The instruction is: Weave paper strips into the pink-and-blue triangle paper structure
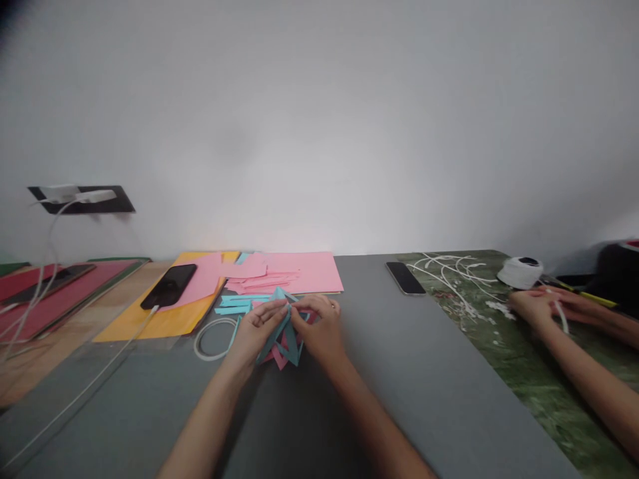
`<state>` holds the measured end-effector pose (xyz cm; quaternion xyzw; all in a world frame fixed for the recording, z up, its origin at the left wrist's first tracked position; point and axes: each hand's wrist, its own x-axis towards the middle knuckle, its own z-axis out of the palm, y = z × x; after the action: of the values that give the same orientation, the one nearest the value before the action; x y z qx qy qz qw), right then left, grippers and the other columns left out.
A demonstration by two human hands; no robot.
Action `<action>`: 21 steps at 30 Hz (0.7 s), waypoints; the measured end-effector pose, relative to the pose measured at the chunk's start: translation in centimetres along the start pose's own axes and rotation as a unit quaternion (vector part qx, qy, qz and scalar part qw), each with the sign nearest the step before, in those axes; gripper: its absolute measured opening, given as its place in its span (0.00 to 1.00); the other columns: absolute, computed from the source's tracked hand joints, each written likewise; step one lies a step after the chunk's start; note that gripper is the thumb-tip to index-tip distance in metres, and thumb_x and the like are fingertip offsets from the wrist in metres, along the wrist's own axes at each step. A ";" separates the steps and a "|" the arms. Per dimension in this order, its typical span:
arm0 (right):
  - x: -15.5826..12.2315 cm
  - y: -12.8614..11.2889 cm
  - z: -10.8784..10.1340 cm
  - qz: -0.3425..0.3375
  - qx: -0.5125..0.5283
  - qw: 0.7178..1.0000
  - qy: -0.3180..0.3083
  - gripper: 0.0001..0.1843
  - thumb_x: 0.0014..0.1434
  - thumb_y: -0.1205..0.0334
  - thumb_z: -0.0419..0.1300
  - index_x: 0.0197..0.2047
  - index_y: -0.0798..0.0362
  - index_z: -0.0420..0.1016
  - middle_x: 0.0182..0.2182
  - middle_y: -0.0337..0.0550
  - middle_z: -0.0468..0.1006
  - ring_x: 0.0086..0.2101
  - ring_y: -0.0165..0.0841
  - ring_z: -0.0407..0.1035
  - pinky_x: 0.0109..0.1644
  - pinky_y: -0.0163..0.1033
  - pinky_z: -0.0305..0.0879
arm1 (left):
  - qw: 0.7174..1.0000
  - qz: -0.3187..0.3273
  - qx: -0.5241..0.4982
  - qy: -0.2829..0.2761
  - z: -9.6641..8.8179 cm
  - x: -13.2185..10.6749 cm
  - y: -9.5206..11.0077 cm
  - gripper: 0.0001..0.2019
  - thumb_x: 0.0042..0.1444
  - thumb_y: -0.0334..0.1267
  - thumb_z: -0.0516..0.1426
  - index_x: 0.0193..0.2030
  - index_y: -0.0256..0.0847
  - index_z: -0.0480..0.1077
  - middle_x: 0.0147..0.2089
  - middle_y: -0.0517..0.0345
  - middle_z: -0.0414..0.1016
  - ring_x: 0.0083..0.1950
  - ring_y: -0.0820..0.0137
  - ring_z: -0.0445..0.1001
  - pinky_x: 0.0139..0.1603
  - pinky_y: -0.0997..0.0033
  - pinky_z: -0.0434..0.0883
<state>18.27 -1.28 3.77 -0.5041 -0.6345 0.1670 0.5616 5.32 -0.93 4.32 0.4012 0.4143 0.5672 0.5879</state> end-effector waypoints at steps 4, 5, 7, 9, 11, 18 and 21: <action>-0.1 -0.1 0.2 0.002 -0.007 1.000 0.018 0.06 0.49 0.57 0.61 0.26 0.48 0.77 0.31 0.40 0.80 0.36 0.36 0.72 0.50 0.50 0.58 | 0.999 0.022 0.008 0.039 0.4 -0.2 -0.1 0.16 0.34 0.39 0.67 0.33 0.36 0.77 0.36 0.51 0.80 0.38 0.67 0.77 0.44 0.70 0.71; -0.1 0.0 0.2 0.011 0.006 1.000 0.017 0.06 0.49 0.57 0.62 0.26 0.48 0.77 0.31 0.40 0.80 0.36 0.36 0.72 0.49 0.49 0.60 | 0.999 0.027 0.012 0.045 0.5 -0.3 -0.1 0.15 0.35 0.39 0.67 0.33 0.36 0.77 0.36 0.51 0.80 0.39 0.67 0.77 0.44 0.70 0.71; 0.0 0.4 0.3 0.033 0.048 0.998 0.001 0.07 0.49 0.56 0.62 0.27 0.49 0.78 0.30 0.41 0.80 0.34 0.35 0.72 0.44 0.45 0.64 | 0.998 0.036 0.019 0.053 0.6 -0.4 0.0 0.14 0.37 0.39 0.66 0.33 0.37 0.77 0.36 0.52 0.80 0.39 0.67 0.77 0.45 0.70 0.71; 0.2 0.7 0.3 0.050 0.092 0.994 -0.021 0.08 0.49 0.55 0.62 0.28 0.49 0.78 0.29 0.42 0.79 0.32 0.34 0.72 0.39 0.41 0.66 | 0.997 0.040 0.021 0.056 0.6 -0.4 0.0 0.14 0.37 0.39 0.66 0.33 0.37 0.77 0.36 0.52 0.80 0.40 0.66 0.77 0.45 0.70 0.71; 0.3 0.9 0.1 0.058 0.114 0.991 -0.033 0.08 0.48 0.55 0.63 0.27 0.50 0.78 0.28 0.42 0.79 0.31 0.33 0.72 0.37 0.39 0.67 | 0.998 0.033 0.016 0.051 0.6 -0.4 0.0 0.14 0.36 0.39 0.66 0.32 0.37 0.77 0.36 0.51 0.80 0.40 0.66 0.77 0.46 0.69 0.71; 0.4 0.5 -0.3 0.084 0.133 0.987 -0.036 0.08 0.48 0.55 0.63 0.28 0.51 0.78 0.29 0.42 0.79 0.32 0.33 0.72 0.38 0.39 0.68 | 1.000 -0.008 0.000 0.025 0.6 -0.4 0.1 0.18 0.33 0.39 0.68 0.35 0.36 0.76 0.39 0.50 0.79 0.45 0.65 0.76 0.49 0.69 0.69; 0.5 0.8 -0.4 0.075 0.141 0.985 -0.058 0.08 0.49 0.55 0.62 0.29 0.50 0.78 0.30 0.42 0.79 0.34 0.34 0.73 0.41 0.41 0.68 | 1.000 -0.006 0.000 0.026 0.6 -0.4 0.1 0.18 0.33 0.38 0.68 0.35 0.36 0.76 0.38 0.51 0.79 0.44 0.66 0.76 0.49 0.69 0.70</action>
<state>19.06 -0.65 3.54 -0.4558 -0.5962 0.3252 0.5753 5.80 -1.36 4.65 0.3838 0.4314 0.5739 0.5807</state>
